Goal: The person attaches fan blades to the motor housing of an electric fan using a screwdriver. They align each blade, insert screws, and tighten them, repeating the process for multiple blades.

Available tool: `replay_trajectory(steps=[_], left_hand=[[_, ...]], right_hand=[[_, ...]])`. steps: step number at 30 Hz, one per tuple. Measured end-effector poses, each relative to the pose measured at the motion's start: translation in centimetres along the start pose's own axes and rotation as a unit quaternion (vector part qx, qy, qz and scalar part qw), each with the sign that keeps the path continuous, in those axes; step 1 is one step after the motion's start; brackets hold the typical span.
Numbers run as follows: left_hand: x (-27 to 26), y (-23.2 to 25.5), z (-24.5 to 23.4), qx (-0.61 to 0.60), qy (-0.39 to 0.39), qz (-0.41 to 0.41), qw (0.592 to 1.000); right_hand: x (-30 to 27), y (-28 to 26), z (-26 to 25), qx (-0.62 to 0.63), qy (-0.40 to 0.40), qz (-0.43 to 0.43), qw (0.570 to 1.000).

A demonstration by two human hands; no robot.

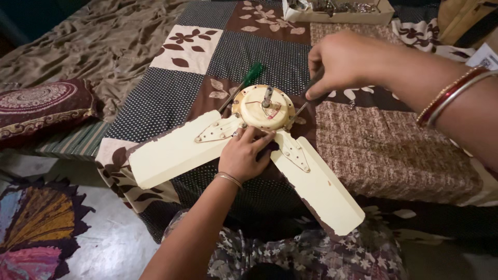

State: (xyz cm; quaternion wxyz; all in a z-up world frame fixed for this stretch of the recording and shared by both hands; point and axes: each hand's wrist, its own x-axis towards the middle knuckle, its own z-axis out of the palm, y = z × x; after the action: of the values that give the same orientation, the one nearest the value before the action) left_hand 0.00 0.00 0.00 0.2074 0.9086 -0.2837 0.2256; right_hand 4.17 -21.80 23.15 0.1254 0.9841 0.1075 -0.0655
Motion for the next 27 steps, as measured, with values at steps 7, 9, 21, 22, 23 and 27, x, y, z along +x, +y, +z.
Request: replay_trajectory(steps=[7,9,21,22,23,27], left_hand=[[0.9,1.0,0.2,-0.060,0.060,-0.078,0.993],[2.5,2.6,0.9,-0.057,0.041,-0.165,0.984],[4.0,6.4,3.9,-0.003,0.200,-0.260,0.945],[3.7,6.3,4.1,-0.006,0.198,-0.255,0.946],[3.5,6.1,4.3,-0.009,0.197,-0.250,0.948],[3.3,5.4,5.0,-0.022,0.211,-0.206,0.955]], right_hand=[[-1.6,-1.9,-0.9,-0.044,0.123,-0.095,0.987],[-2.3,-1.9,-1.0,-0.060,0.142,-0.117,0.981],[-1.3,-2.9,-0.4,-0.048,0.223,-0.124,0.966],[-1.1,-2.9,-0.2,-0.035,0.222,-0.117,0.967],[-0.7,-3.2,0.0,-0.022,0.222,-0.111,0.969],[0.8,-3.3,1.3,0.069,0.249,-0.061,0.964]])
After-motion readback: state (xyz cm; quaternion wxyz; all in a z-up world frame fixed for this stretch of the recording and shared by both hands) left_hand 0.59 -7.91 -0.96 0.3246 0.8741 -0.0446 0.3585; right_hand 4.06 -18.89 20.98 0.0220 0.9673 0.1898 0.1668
